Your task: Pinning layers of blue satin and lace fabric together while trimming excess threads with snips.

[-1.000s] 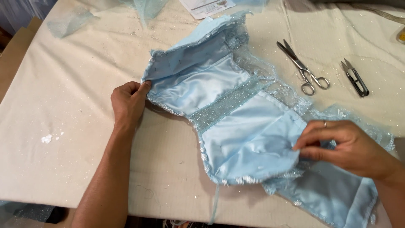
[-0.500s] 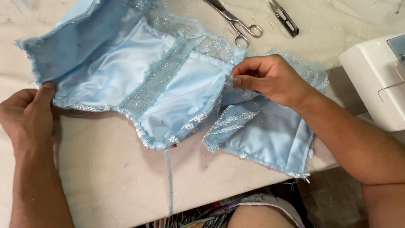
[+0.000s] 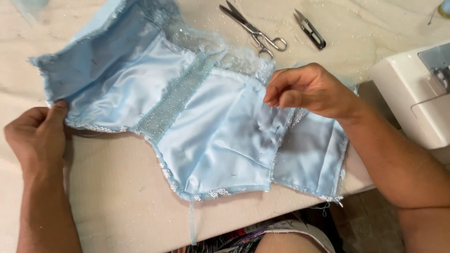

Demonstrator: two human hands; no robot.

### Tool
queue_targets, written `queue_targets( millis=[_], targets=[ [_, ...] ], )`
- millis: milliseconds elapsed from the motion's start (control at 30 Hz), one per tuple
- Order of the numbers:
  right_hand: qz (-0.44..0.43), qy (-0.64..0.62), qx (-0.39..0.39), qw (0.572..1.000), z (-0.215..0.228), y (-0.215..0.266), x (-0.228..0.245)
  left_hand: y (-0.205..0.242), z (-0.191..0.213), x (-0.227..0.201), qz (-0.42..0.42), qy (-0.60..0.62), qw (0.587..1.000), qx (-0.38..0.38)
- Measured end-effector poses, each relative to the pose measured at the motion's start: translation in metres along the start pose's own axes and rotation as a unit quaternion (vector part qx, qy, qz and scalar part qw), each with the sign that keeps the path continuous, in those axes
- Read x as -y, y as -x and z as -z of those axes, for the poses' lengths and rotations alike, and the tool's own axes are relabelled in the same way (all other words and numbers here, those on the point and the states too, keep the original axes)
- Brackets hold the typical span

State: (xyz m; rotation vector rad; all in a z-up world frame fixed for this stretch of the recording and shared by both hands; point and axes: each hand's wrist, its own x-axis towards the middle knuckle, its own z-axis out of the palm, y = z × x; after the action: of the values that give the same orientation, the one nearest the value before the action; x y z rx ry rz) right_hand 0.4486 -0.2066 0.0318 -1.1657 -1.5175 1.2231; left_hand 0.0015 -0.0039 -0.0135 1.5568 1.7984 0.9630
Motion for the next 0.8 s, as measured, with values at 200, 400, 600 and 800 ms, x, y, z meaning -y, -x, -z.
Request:
queue_targets(
  millis=[200, 400, 600, 800],
  targets=[
    [-0.172, 0.342, 0.074, 0.921, -0.03, -0.001, 0.047, -0.021, -0.002, 0.02, -0.081, -0.052, 0.995, -0.005],
    [0.178, 0.589, 0.125, 0.778, -0.056, 0.001, 0.017, 0.009, 0.007, -0.046, -0.187, -0.014, 0.982, 0.029],
    [0.332, 0.593, 0.011, 0.733, -0.103, -0.031, 0.036, -0.038, -0.025, -0.058, -0.167, 0.059, 0.984, 0.02],
    [0.372, 0.629, -0.098, 0.675, -0.187, -0.079, 0.046, -0.065, -0.03, -0.109, -0.217, 0.219, 0.95, 0.045]
  ],
)
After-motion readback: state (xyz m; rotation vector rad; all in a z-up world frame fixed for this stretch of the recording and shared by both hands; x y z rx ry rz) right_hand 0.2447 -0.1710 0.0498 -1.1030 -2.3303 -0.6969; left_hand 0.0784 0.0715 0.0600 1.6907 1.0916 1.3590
